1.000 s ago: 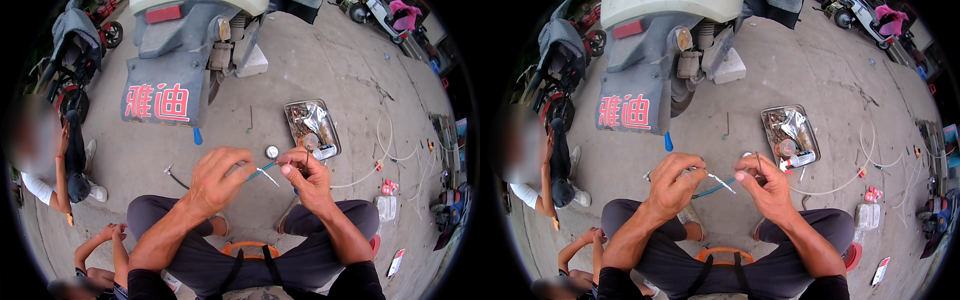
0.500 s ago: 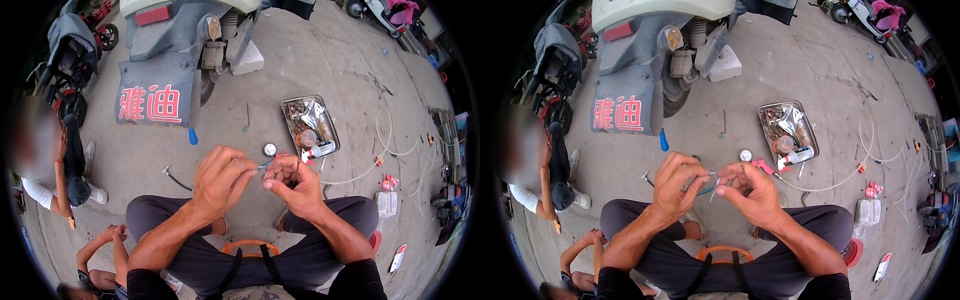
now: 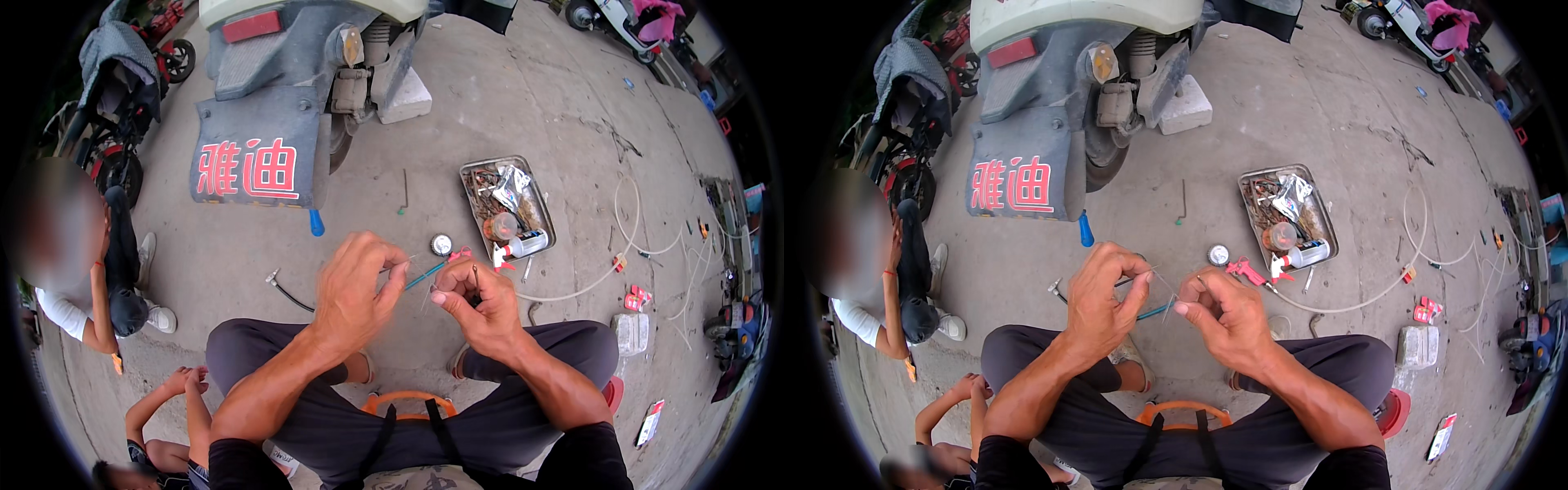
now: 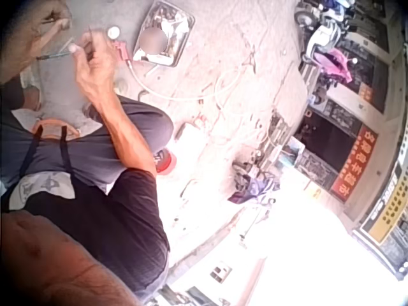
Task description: The person repairs a scooter by removing a screw from the rear tire assembly with a screwdriver, preparing adhesive from a packet, and applying it to a component by hand.
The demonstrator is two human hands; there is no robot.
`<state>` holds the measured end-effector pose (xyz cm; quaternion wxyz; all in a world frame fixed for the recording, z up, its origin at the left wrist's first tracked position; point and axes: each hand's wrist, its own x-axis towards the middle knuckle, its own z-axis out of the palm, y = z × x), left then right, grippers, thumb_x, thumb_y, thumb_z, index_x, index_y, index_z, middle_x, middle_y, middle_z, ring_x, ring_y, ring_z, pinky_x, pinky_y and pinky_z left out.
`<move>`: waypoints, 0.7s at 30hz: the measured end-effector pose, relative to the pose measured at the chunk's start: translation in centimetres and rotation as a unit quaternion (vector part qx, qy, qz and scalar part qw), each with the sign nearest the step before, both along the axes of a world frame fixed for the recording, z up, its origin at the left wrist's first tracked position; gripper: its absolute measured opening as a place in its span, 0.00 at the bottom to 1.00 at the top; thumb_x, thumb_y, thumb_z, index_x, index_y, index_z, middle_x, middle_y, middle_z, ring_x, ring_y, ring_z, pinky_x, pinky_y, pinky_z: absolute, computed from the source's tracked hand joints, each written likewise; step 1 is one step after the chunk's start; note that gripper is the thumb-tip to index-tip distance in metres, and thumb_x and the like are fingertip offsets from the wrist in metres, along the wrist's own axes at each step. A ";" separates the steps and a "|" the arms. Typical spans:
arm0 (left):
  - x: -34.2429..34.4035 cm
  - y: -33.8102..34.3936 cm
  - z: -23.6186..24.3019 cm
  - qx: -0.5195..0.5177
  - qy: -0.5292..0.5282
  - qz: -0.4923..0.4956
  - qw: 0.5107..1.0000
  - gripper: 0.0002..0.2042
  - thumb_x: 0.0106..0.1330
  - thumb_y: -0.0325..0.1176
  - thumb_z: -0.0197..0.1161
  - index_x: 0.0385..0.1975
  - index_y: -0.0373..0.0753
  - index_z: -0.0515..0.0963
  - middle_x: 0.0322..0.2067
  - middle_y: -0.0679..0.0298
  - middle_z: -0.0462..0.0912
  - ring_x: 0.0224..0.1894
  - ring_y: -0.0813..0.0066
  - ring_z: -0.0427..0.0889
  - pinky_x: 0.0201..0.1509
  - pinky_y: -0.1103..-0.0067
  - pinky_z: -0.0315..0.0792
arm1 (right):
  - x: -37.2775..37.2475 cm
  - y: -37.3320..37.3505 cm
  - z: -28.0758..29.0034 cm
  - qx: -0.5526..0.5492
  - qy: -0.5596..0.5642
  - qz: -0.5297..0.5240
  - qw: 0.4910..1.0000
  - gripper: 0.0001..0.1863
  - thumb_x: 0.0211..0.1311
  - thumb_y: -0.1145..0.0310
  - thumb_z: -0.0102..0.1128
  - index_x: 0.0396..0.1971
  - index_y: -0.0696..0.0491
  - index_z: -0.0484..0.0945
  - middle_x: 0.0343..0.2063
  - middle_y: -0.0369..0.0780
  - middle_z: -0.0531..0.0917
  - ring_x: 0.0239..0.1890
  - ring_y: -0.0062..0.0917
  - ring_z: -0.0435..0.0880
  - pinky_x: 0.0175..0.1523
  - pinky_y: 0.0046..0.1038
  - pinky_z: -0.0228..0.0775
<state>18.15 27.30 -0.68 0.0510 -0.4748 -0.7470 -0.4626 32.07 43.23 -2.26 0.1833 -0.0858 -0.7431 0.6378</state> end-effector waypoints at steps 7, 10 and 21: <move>-3.1 -1.0 0.4 -0.031 -0.036 0.147 0.988 0.04 0.66 0.24 0.63 0.36 0.35 0.75 0.29 0.66 0.75 0.28 0.78 0.72 0.32 0.79 0.69 | 1.4 -0.7 1.1 0.114 -0.152 0.271 0.944 0.08 0.67 0.69 0.63 0.35 0.58 0.76 0.28 0.45 0.80 0.30 0.43 0.80 0.36 0.40 0.70; -3.0 -1.1 1.3 0.009 -0.231 0.154 0.961 0.03 0.68 0.25 0.62 0.36 0.35 0.75 0.29 0.71 0.76 0.28 0.85 0.70 0.32 0.82 0.67 | 2.3 -1.2 -1.4 0.173 -0.179 0.339 0.907 0.15 0.70 0.60 0.61 0.33 0.59 0.77 0.28 0.48 0.79 0.32 0.49 0.79 0.37 0.44 0.69; -1.3 -0.8 0.5 -0.051 -0.386 -0.018 0.921 0.04 0.69 0.27 0.63 0.38 0.34 0.77 0.31 0.69 0.79 0.33 0.86 0.75 0.37 0.83 0.71 | 0.7 0.1 0.1 -0.077 -0.184 0.070 0.978 0.19 0.74 0.53 0.57 0.36 0.56 0.77 0.26 0.33 0.74 0.26 0.13 0.70 0.29 0.22 0.62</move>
